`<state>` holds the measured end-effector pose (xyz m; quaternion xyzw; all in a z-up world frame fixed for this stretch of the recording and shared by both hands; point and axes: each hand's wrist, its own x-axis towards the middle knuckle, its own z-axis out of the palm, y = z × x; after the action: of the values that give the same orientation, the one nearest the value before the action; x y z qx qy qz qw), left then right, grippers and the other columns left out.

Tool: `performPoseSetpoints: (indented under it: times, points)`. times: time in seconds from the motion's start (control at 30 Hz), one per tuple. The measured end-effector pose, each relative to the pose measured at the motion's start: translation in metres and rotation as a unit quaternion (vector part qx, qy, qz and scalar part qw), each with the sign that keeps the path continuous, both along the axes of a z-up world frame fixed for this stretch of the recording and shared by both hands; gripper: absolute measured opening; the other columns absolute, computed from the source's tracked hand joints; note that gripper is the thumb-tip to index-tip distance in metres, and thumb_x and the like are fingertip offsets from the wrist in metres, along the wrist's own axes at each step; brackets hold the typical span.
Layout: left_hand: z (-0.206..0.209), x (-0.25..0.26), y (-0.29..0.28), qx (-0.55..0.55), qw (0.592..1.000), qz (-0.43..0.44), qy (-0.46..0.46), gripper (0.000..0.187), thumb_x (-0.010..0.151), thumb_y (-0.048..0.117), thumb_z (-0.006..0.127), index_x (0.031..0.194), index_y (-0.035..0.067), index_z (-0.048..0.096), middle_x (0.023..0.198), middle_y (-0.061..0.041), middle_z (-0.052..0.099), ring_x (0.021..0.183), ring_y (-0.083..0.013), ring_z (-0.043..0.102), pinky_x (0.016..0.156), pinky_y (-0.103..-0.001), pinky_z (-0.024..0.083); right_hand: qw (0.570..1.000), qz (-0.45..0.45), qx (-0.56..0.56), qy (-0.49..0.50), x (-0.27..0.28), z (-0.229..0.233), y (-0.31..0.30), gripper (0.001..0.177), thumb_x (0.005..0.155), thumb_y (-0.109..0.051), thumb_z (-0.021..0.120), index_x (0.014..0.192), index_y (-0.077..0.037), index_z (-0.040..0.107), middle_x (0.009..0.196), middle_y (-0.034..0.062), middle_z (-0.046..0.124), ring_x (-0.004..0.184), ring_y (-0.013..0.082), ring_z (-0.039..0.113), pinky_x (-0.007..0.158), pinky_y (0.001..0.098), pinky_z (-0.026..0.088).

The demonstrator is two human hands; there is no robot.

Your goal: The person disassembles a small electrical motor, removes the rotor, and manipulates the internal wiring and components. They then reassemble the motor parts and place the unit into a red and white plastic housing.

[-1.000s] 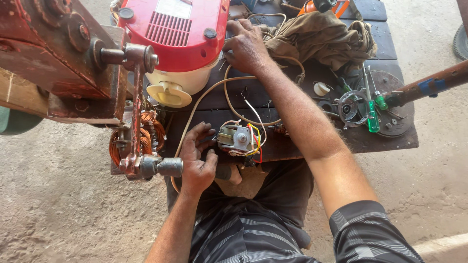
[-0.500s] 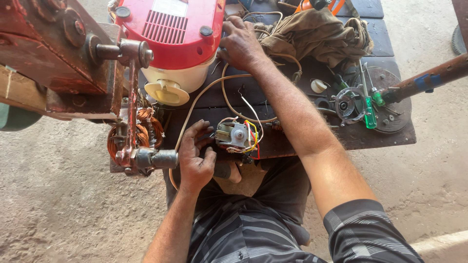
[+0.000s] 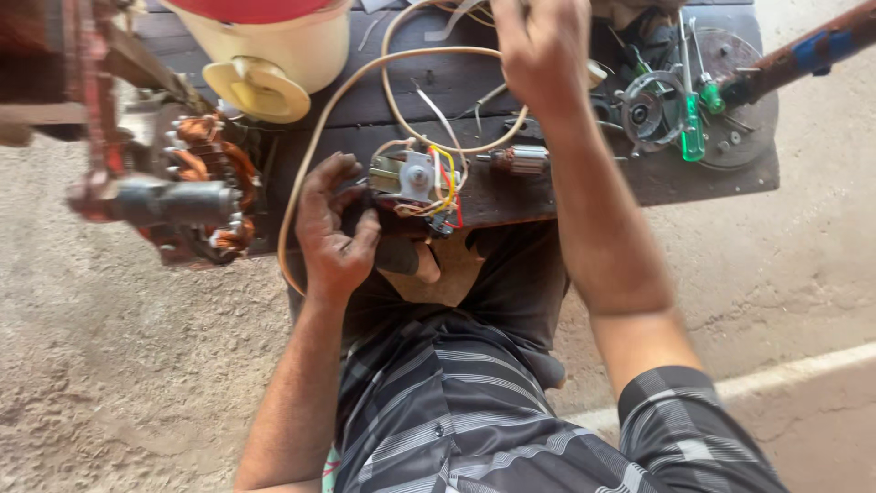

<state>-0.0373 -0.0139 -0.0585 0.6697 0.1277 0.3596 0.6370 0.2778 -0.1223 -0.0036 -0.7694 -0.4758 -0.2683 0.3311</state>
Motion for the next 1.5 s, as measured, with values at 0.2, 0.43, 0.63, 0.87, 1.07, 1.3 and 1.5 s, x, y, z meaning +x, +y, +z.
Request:
performPoseSetpoints:
  times: [0.2, 0.43, 0.63, 0.87, 1.07, 1.3, 1.5]
  points:
    - [0.015, -0.003, -0.01, 0.108, 0.994, 0.022, 0.012, 0.078, 0.09, 0.006, 0.074, 0.159, 0.009, 0.037, 0.152, -0.014, 0.045, 0.144, -0.0251, 0.048, 0.117, -0.038, 0.048, 0.897, 0.135, 0.159, 0.39, -0.133, 0.033, -0.094, 0.015, 0.114, -0.011, 0.056, 0.11, 0.002, 0.06, 0.122, 0.0088, 0.059, 0.094, 0.012, 0.067, 0.079, 0.0253, 0.058]
    - [0.025, 0.009, -0.034, 0.301, 0.947, 0.061, 0.096, 0.098, 0.081, 0.005, 0.086, 0.161, 0.015, 0.03, 0.159, -0.018, 0.033, 0.151, -0.038, 0.037, 0.125, -0.048, 0.042, 0.828, 0.088, 0.235, 0.502, -0.154, 0.002, -0.127, 0.015, 0.114, -0.014, 0.056, 0.112, 0.0, 0.06, 0.104, 0.0049, 0.062, 0.089, 0.0105, 0.064, 0.077, 0.025, 0.055]
    - [0.021, 0.018, -0.032, 0.372, 0.915, 0.072, 0.139, 0.102, 0.079, 0.012, 0.097, 0.158, 0.015, 0.033, 0.163, -0.023, 0.025, 0.156, -0.0471, 0.031, 0.126, -0.054, 0.046, 0.839, 0.096, 0.227, 0.485, -0.156, -0.015, -0.132, 0.016, 0.113, -0.015, 0.056, 0.109, -0.001, 0.06, 0.105, 0.0046, 0.061, 0.089, 0.01, 0.063, 0.076, 0.0249, 0.055]
    - [0.022, 0.028, -0.033, 0.34, 0.919, 0.117, 0.163, 0.103, 0.069, 0.017, 0.101, 0.153, 0.013, 0.042, 0.157, -0.021, 0.035, 0.15, -0.0422, 0.041, 0.122, -0.051, 0.05, 0.806, 0.094, 0.218, 0.542, -0.164, -0.017, -0.13, 0.016, 0.114, -0.013, 0.058, 0.111, 0.002, 0.061, 0.094, 0.007, 0.063, 0.082, 0.0113, 0.062, 0.079, 0.026, 0.051]
    - [0.027, 0.029, -0.021, 0.276, 0.945, 0.105, 0.138, 0.099, 0.07, 0.015, 0.103, 0.152, 0.01, 0.048, 0.145, -0.015, 0.046, 0.139, -0.0301, 0.054, 0.113, -0.043, 0.055, 0.755, 0.251, 0.261, 0.547, -0.177, 0.005, -0.143, 0.016, 0.11, -0.015, 0.058, 0.108, 0.001, 0.064, 0.102, 0.0096, 0.064, 0.084, 0.0153, 0.066, 0.074, 0.0259, 0.057]
    - [0.039, 0.024, -0.019, -0.147, 0.988, -0.005, 0.037, 0.083, 0.08, 0.013, 0.095, 0.143, 0.001, 0.042, 0.132, -0.009, 0.06, 0.122, -0.0197, 0.065, 0.108, -0.037, 0.06, 0.686, 0.503, -0.063, 0.521, -0.211, 0.016, -0.119, 0.009, 0.104, -0.009, 0.063, 0.105, -0.001, 0.061, 0.129, 0.0159, 0.066, 0.128, 0.0347, 0.065, 0.111, 0.0454, 0.054]
    - [0.043, 0.013, -0.016, -0.044, 0.995, 0.017, 0.087, 0.081, 0.081, 0.01, 0.095, 0.144, 0.001, 0.045, 0.132, -0.01, 0.06, 0.12, -0.018, 0.063, 0.105, -0.034, 0.057, 0.816, 0.376, -0.08, 0.431, -0.195, 0.017, -0.097, 0.011, 0.099, -0.013, 0.07, 0.103, -0.005, 0.064, 0.144, 0.0171, 0.058, 0.136, 0.0348, 0.057, 0.11, 0.0439, 0.05]
